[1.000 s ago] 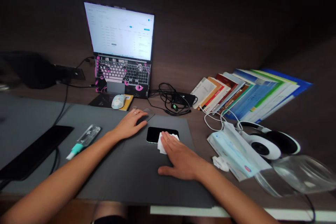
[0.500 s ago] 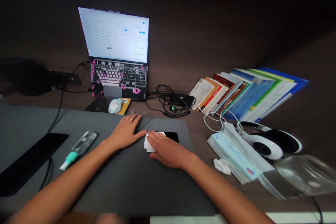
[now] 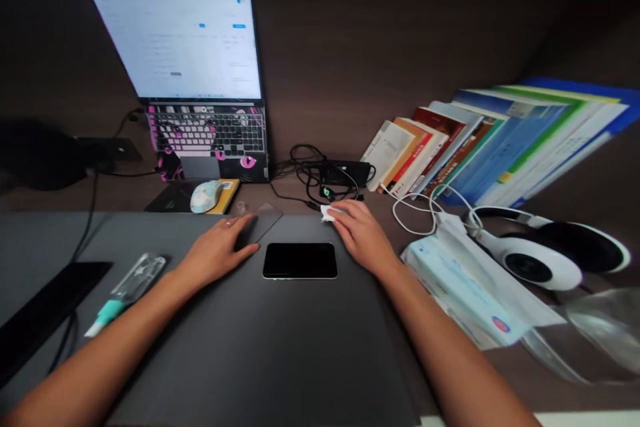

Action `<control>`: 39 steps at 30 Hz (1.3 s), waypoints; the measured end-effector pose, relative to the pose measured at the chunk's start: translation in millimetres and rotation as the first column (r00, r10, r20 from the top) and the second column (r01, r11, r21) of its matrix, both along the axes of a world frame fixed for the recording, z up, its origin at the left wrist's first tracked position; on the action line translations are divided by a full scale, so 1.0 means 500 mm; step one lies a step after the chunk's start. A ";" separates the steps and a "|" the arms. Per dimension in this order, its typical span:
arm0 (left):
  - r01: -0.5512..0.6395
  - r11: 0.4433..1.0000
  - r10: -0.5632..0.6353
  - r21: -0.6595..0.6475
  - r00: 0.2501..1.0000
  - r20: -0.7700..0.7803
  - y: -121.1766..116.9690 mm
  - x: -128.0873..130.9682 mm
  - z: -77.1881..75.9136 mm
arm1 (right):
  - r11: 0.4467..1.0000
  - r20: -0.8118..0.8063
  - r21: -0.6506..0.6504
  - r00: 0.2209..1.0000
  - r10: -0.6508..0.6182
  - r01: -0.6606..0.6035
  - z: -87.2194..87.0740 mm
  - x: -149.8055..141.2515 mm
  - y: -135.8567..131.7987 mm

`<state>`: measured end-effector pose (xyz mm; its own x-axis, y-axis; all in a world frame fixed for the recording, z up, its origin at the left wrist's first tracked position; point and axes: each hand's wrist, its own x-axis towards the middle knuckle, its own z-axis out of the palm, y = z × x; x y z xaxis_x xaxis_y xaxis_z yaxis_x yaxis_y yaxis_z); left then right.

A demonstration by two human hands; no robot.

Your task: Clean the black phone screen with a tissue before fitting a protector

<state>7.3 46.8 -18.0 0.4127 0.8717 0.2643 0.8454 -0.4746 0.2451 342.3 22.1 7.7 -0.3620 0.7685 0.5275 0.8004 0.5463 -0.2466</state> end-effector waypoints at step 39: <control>0.575 0.818 -0.360 0.023 0.480 0.800 -0.092 0.085 0.008 | 0.791 -0.306 -0.437 0.898 0.317 -0.429 -0.006 -0.138 -0.130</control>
<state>49.5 1.0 -14.1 0.5240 0.6828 0.5091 -0.0293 -0.5829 0.8120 273.5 -42.8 4.9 -0.5997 0.7691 0.2210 0.4588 0.5566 -0.6926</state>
